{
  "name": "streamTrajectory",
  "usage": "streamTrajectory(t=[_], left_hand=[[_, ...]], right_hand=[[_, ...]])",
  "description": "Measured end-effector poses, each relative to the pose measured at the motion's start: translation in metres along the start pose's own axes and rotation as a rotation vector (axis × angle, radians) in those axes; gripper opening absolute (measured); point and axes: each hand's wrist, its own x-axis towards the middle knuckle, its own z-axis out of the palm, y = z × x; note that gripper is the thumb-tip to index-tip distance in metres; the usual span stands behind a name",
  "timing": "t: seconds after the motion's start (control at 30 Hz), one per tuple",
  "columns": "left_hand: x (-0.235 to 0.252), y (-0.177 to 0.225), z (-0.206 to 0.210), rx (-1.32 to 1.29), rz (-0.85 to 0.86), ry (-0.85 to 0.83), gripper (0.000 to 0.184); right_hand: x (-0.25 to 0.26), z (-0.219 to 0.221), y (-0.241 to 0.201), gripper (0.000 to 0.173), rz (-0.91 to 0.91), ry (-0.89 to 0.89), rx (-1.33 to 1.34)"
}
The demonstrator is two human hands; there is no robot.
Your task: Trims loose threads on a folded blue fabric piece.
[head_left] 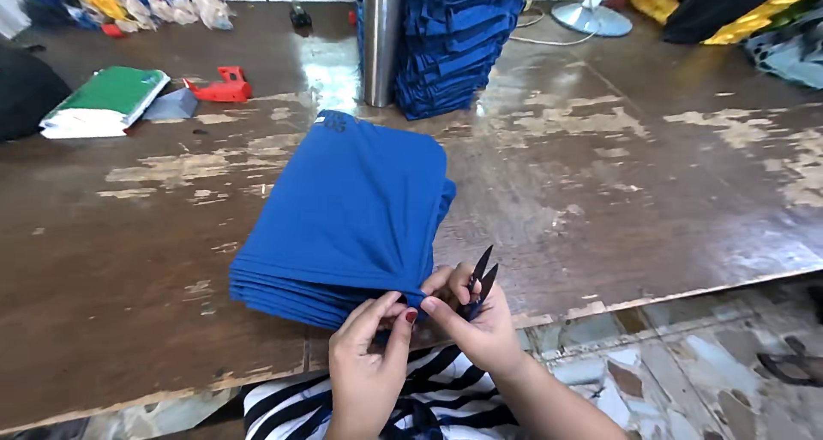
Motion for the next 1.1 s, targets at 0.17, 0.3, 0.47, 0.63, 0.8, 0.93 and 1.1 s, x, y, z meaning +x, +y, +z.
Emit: streamTrajectory(t=[0.17,0.3,0.47,0.63,0.8,0.93,1.1], left_hand=[[-0.003,0.002,-0.004,-0.068,-0.083,-0.038,0.029],[-0.003,0.004,-0.006,-0.112,-0.092,-0.072,0.033],[-0.002,0.005,-0.006,-0.071,-0.084,-0.079,0.032],[-0.003,0.007,-0.006,0.003,-0.069,-0.073,0.027],[-0.003,0.011,-0.007,0.068,-0.067,-0.058,0.026],[-0.001,0.012,-0.007,0.149,-0.046,-0.046,0.028],[0.000,0.013,-0.016,0.128,-0.068,-0.078,0.040]], right_hand=[[-0.010,-0.020,-0.004,0.030,-0.007,-0.216,-0.273],[-0.031,-0.037,-0.005,0.049,0.286,-0.558,0.001],[-0.047,-0.036,0.004,0.050,0.564,-0.611,0.270],[-0.040,-0.022,0.004,0.047,0.512,-0.567,0.298],[-0.034,-0.012,-0.002,0.046,0.487,-0.513,0.175],[-0.034,-0.009,-0.003,0.044,0.479,-0.487,0.094],[-0.031,-0.018,-0.010,0.046,0.405,-0.479,0.024]])
